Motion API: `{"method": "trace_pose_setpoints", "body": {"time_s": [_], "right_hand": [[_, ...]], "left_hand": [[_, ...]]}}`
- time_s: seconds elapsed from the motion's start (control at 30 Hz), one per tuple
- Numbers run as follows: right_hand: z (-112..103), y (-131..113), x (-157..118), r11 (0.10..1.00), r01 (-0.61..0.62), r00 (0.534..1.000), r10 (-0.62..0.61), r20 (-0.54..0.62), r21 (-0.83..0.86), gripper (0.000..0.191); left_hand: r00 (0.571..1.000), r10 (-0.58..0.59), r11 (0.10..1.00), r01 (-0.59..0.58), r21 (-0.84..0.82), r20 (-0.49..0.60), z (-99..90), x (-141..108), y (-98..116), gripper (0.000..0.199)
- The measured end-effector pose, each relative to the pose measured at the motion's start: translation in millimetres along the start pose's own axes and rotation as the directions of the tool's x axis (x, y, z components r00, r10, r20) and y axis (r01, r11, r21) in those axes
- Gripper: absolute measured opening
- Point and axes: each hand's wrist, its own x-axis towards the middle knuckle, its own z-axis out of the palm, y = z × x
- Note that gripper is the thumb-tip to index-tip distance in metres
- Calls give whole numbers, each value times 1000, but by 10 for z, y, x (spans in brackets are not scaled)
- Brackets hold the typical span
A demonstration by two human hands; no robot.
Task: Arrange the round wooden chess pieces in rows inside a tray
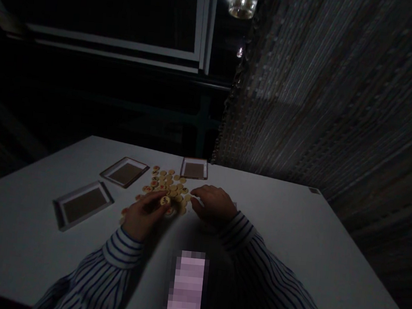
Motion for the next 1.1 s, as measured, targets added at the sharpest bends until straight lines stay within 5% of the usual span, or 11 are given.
{"method": "trace_pose_setpoints", "body": {"time_s": [0.27,0.7,1.1], "right_hand": [[48,155,-118,1000,-9,999,10,-37,17,27],[25,284,-318,992,-123,992,124,-27,41,25],[-46,332,-459,996,-68,997,70,-39,55,21]], "left_hand": [[994,-87,992,93,-83,73,185,-34,73,29],[913,-298,901,365,-232,280,560,-39,223,29],[925,-220,921,301,-248,309,856,47,162,25]]}}
